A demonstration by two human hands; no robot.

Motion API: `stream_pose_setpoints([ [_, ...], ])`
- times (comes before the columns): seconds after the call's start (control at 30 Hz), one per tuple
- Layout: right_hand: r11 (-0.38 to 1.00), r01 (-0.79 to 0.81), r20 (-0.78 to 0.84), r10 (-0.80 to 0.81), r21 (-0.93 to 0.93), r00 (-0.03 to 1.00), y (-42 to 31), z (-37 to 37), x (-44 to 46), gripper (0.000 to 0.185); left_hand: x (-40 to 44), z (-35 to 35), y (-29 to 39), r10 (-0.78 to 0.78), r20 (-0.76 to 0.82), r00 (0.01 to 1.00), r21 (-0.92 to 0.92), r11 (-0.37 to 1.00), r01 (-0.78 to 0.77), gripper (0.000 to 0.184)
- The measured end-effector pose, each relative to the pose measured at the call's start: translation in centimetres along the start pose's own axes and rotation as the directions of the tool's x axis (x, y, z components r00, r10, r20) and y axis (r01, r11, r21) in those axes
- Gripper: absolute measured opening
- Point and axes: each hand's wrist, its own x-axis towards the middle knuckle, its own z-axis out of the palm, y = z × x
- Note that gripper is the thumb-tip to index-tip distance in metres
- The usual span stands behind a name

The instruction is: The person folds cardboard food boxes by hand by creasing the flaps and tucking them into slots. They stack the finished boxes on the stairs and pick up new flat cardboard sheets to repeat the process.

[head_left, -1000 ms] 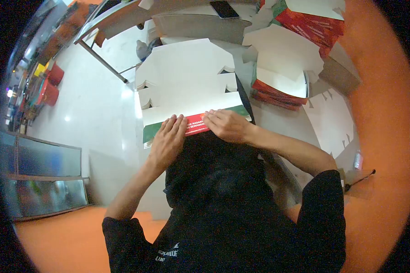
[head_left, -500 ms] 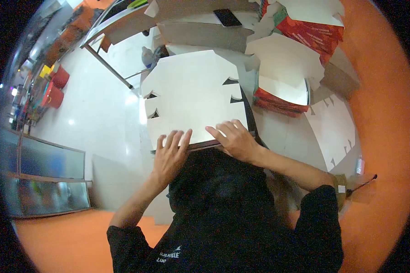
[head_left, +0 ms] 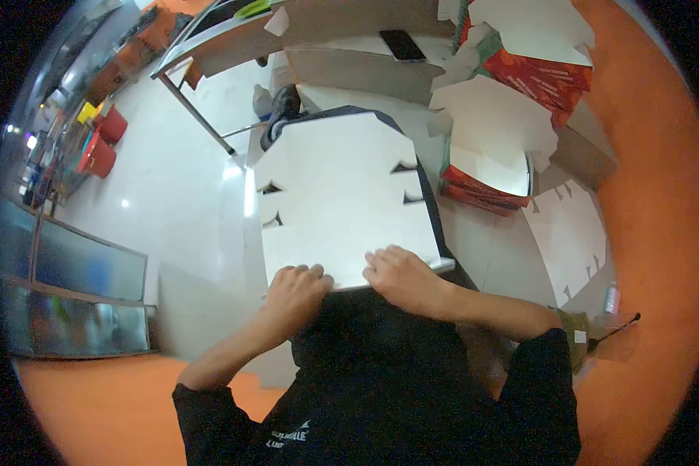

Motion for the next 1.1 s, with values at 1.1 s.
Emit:
stream_pose_setpoints([
  [1.1,0.997,-0.019,-0.120,0.029,0.080,0.992,0.0,2.9,-1.6,0.020,-0.1,0.0,-8.2,-0.699,-0.205,0.685,-0.332,0.708,0.624,0.050],
])
